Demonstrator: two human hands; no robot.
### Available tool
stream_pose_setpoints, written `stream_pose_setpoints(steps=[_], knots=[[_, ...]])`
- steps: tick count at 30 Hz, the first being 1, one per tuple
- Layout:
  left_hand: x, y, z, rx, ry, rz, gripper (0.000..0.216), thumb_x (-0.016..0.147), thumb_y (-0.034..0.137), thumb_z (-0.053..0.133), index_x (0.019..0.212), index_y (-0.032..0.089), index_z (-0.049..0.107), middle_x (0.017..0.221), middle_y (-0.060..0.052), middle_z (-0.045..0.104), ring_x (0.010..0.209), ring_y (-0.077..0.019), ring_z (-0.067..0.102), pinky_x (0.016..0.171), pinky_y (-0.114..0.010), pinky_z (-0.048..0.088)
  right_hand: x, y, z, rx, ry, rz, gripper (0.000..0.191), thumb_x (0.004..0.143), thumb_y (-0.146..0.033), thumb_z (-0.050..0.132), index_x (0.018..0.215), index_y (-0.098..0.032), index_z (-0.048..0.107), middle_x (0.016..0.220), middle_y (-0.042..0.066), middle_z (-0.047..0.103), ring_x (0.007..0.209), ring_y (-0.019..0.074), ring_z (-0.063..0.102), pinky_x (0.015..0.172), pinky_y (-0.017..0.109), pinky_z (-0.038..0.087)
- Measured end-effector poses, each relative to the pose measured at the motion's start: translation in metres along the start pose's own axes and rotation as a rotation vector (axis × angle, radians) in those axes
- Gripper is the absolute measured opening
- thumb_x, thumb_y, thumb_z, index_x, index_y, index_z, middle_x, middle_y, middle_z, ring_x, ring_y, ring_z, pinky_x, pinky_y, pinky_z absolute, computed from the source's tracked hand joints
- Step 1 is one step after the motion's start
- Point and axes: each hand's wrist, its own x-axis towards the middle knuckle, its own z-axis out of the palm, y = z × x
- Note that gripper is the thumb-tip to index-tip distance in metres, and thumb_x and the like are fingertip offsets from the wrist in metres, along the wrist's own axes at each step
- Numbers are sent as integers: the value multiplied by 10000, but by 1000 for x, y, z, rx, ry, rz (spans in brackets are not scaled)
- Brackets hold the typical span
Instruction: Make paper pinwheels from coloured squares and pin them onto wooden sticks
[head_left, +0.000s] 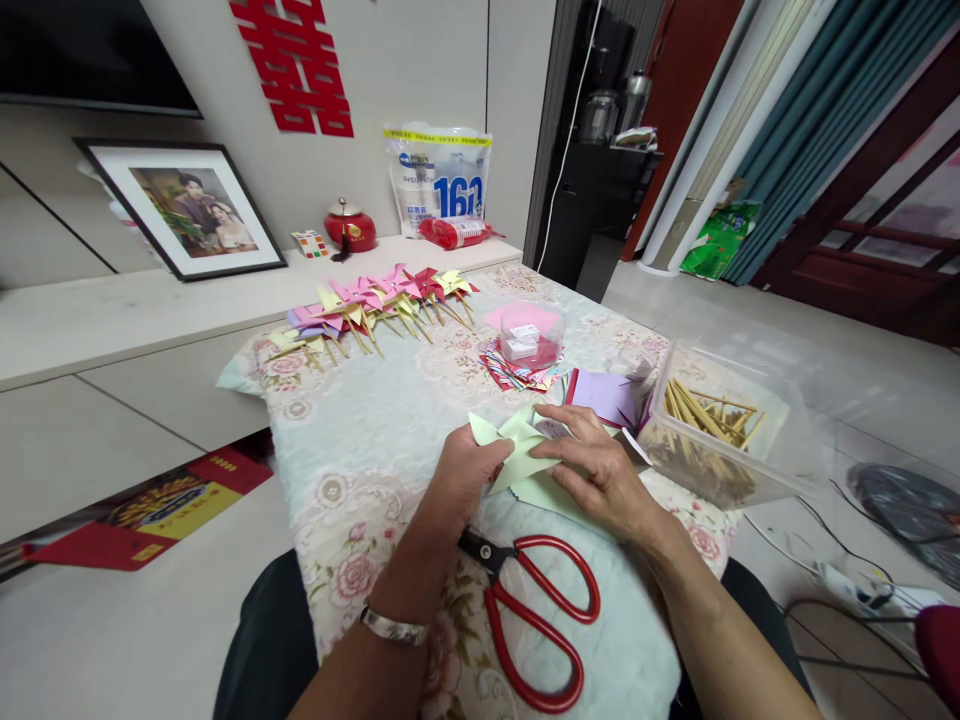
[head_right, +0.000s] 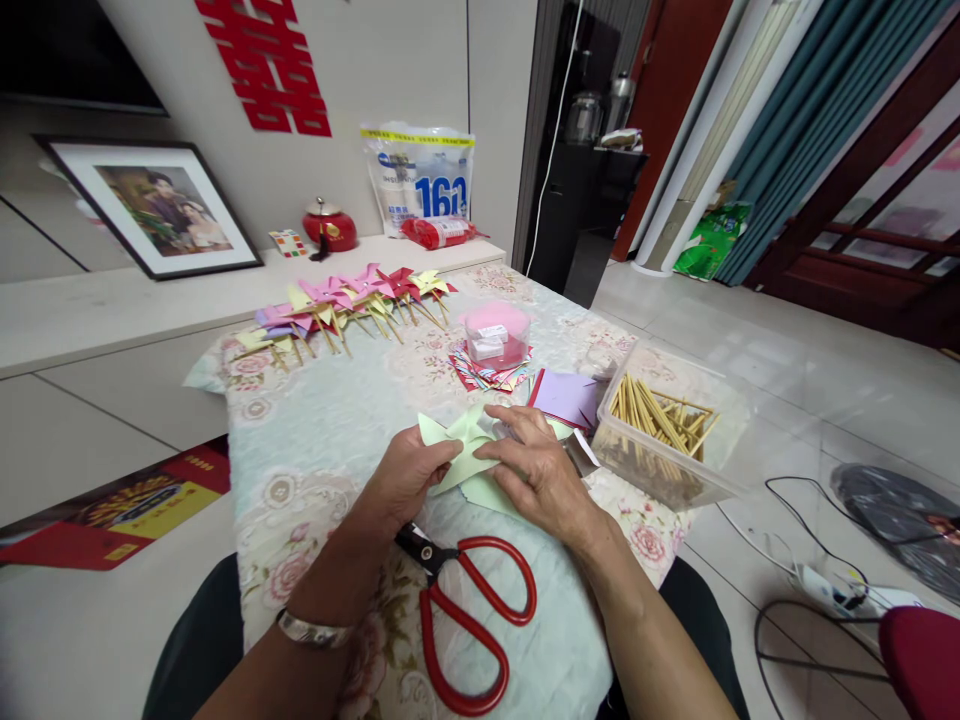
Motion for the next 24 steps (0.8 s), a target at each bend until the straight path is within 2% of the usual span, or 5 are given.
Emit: stream_pose_setpoints(steps=[5,11,14,19,24], knots=[[0,2,0,83,56,26,113,565,210,667,631,166,587,481,73,497,448,-80,394,432,-207,297,-1,-3,0,-139,-46,-9,251,903,-82,551,1048,-198,719,1381,153,558,1265,321,464,1027,540,421],[3,-3,-1,222,75,82,225,583,222,666,789,135,685,677,0,667,606,-153,574,554,-247,441,1,-7,-3,-214,-114,-11,225,923,-119,562,1043,-210,729,1389,152,551,1258,337,447,983,549,434],[4,-5,-1,235,49,69,242,589,229,665,809,130,692,705,-19,689,630,-177,599,559,-262,456,1,-6,-4,-192,-141,-25,232,920,-110,559,1044,-211,727,1398,147,540,1268,332,438,998,546,429],[4,-5,-2,246,17,64,202,593,208,664,781,138,691,706,-14,689,624,-170,595,552,-252,453,-1,0,-6,-101,-111,-46,243,903,-91,564,1054,-206,716,1412,143,534,1282,316,443,1037,547,420],[3,-5,-2,248,0,65,172,613,212,668,767,135,672,683,-12,667,601,-157,575,531,-238,432,0,2,-9,-49,-94,-3,177,949,-172,553,993,-219,717,1402,134,551,1267,305,477,1037,555,430]])
